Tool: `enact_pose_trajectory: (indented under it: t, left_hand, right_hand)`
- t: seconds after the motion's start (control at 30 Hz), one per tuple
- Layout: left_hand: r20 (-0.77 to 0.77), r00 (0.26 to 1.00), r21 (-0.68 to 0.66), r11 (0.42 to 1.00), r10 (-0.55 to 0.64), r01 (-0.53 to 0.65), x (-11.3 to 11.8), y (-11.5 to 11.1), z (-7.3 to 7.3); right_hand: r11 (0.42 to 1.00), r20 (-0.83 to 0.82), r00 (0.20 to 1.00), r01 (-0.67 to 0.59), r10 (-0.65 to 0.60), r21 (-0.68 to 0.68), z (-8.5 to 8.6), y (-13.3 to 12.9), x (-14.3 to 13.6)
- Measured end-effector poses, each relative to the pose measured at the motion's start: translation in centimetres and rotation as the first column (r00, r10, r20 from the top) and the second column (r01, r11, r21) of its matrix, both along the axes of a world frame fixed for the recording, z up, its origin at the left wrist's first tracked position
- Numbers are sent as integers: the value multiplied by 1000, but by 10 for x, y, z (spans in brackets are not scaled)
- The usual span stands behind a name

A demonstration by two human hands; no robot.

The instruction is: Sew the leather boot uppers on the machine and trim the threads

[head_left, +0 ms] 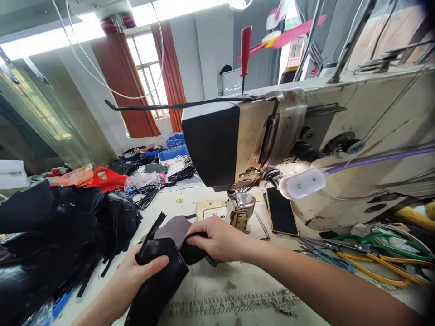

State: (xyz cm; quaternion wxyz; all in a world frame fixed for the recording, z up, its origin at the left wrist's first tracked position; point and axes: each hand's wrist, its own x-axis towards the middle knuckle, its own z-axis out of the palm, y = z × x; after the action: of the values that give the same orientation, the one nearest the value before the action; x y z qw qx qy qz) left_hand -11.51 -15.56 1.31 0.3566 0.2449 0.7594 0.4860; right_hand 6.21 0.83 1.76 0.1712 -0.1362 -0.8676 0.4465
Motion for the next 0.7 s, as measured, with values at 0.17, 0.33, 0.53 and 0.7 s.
enact_pose_trajectory:
  t: [0.17, 0.33, 0.53, 0.7]
  left_hand:
    - [167, 986, 5, 1000, 7, -8, 8, -1, 4]
    - [309, 951, 9, 1000, 19, -23, 16, -4, 10]
    - [355, 934, 63, 996, 40, -67, 23, -4, 13]
    - [278, 958, 106, 989, 71, -105, 28, -6, 15]
  right_hand:
    - [977, -23, 1000, 16, -11, 211, 0, 4, -7]
    - [992, -45, 997, -58, 63, 110, -4, 7, -10]
    - [997, -141, 987, -82, 80, -6, -3, 4, -12]
    - [983, -137, 985, -127, 108, -134, -3, 0, -12]
